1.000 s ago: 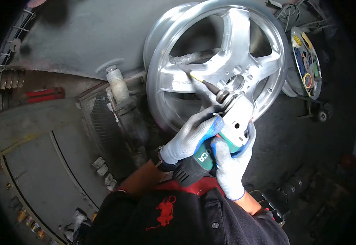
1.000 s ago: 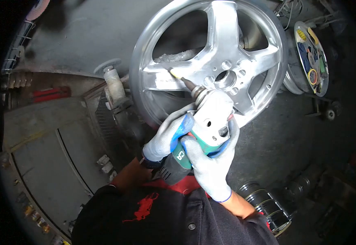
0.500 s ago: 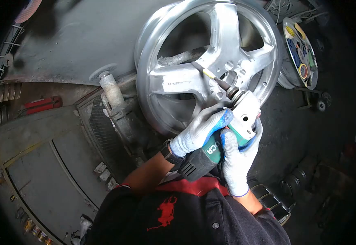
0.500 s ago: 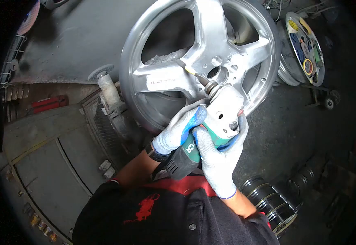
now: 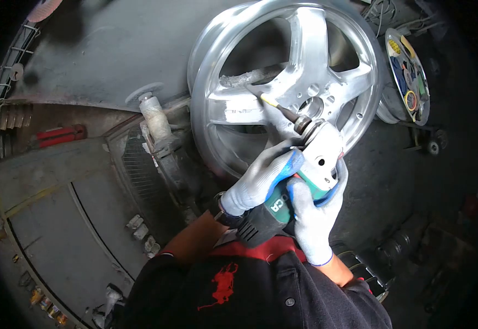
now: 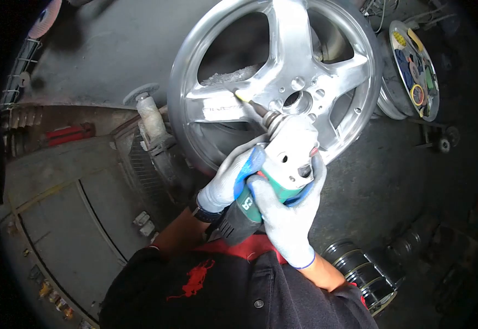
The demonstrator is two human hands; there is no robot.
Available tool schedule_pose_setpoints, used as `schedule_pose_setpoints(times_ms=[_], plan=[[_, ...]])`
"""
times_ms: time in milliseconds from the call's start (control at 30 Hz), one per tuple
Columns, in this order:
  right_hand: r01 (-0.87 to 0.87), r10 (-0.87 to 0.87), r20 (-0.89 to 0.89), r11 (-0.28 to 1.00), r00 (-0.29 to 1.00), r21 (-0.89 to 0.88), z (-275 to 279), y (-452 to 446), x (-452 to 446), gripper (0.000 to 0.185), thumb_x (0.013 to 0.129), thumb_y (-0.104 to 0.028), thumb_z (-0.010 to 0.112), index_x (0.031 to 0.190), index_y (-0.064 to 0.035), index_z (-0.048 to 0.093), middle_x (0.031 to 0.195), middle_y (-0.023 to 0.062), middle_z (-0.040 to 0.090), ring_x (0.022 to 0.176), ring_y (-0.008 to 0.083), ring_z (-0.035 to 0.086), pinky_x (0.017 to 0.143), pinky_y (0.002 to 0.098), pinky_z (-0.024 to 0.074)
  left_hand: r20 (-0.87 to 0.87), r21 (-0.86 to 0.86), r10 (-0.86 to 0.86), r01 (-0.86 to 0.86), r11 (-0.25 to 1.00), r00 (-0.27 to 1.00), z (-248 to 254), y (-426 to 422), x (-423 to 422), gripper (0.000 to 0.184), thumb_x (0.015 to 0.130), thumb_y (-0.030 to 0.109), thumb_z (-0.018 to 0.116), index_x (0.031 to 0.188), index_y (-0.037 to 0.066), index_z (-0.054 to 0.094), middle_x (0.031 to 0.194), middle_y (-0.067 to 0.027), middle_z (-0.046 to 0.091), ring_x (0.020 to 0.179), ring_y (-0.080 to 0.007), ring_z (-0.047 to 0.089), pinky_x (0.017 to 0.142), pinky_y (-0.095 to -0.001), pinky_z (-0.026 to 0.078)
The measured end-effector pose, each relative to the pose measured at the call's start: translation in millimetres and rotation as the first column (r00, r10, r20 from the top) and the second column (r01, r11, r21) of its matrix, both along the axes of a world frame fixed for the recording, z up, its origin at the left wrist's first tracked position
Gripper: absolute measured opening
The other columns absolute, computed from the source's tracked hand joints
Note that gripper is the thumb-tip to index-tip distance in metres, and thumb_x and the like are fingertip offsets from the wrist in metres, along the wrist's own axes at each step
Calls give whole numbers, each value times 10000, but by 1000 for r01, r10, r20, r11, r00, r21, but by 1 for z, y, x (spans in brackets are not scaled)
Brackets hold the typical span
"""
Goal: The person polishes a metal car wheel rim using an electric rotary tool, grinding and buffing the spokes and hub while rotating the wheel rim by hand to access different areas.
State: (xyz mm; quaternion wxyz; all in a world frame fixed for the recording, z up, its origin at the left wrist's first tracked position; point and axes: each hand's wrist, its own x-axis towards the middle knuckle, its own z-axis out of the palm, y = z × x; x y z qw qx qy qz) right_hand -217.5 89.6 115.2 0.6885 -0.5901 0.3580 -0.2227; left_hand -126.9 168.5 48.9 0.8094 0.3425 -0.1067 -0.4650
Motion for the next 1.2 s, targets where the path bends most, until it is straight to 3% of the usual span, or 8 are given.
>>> schedule_pose_setpoints(times_ms=[333, 400, 567, 633, 733, 800, 867, 1200], plan=[[-36, 36, -3, 999, 999, -32, 4, 0, 5, 877, 767, -34, 788, 1459, 35, 253, 1246, 164, 541, 1092, 189, 585, 935, 339, 495, -82, 28, 84, -82, 996, 993, 0, 2, -1, 462, 1011, 235, 535, 1377, -38, 466, 1251, -76, 565, 1154, -112, 533, 1012, -266, 415], [12, -14, -66, 999, 998, -31, 6, -2, 5, 864, 775, -29, 777, 1460, 33, 255, 1229, 162, 555, 1075, 185, 593, 923, 332, 500, -13, 138, -9, 10, 990, 1000, 3, 0, 1, 503, 1038, 226, 466, 1442, -60, 377, 1377, -135, 528, 1260, -174, 507, 1090, -317, 380], [28, -31, -77, 999, 997, -43, 2, 2, 6, 863, 776, -42, 788, 1456, 35, 262, 1213, 158, 569, 1064, 186, 602, 910, 326, 507, 7, 179, -3, 2, 984, 1000, 10, 4, 4, 499, 1036, 216, 475, 1442, -57, 377, 1380, -130, 523, 1262, -171, 507, 1093, -311, 382], [-1, 1, -39, 1000, 999, 2, 2, 8, 6, 870, 774, -47, 794, 1459, 28, 263, 1222, 163, 561, 1064, 189, 603, 911, 326, 507, -14, 54, 22, -22, 998, 1000, 16, 11, 7, 376, 1025, 224, 519, 1317, -13, 517, 1183, -53, 595, 1090, -96, 541, 973, -257, 425], [-5, 6, -5, 997, 1000, 74, 0, 11, 5, 870, 775, -39, 789, 1463, 26, 260, 1229, 165, 556, 1061, 191, 606, 916, 325, 506, 65, 79, 43, -48, 996, 997, 36, 16, 11, 354, 1032, 219, 501, 1295, -17, 526, 1144, -45, 606, 1077, -86, 541, 958, -249, 428], [-21, 21, -37, 1000, 999, -11, -1, 7, 5, 850, 792, -38, 770, 1465, 32, 255, 1232, 166, 556, 1059, 189, 609, 919, 326, 507, 73, 75, 41, -47, 996, 996, 37, 14, 11, 349, 1034, 215, 496, 1292, -17, 526, 1143, -40, 606, 1077, -79, 537, 945, -241, 429], [-4, 5, -6, 993, 1000, 119, 2, 3, 8, 832, 811, -50, 753, 1468, 37, 250, 1233, 167, 556, 1064, 187, 605, 925, 329, 503, 82, 124, 26, -36, 992, 996, 34, 9, 12, 333, 1034, 226, 499, 1263, -9, 552, 1123, -33, 610, 1060, -73, 536, 928, -241, 434], [103, -106, -70, 994, 992, -45, -4, -20, 5, 796, 834, -144, 780, 1440, 41, 299, 1255, 164, 536, 1101, 184, 570, 941, 317, 485, 101, -14, -46, 48, 999, 994, -4, -38, 14, 313, 1003, 256, 552, 1168, -2, 613, 1098, -48, 604, 1028, -110, 556, 931, -265, 437]])
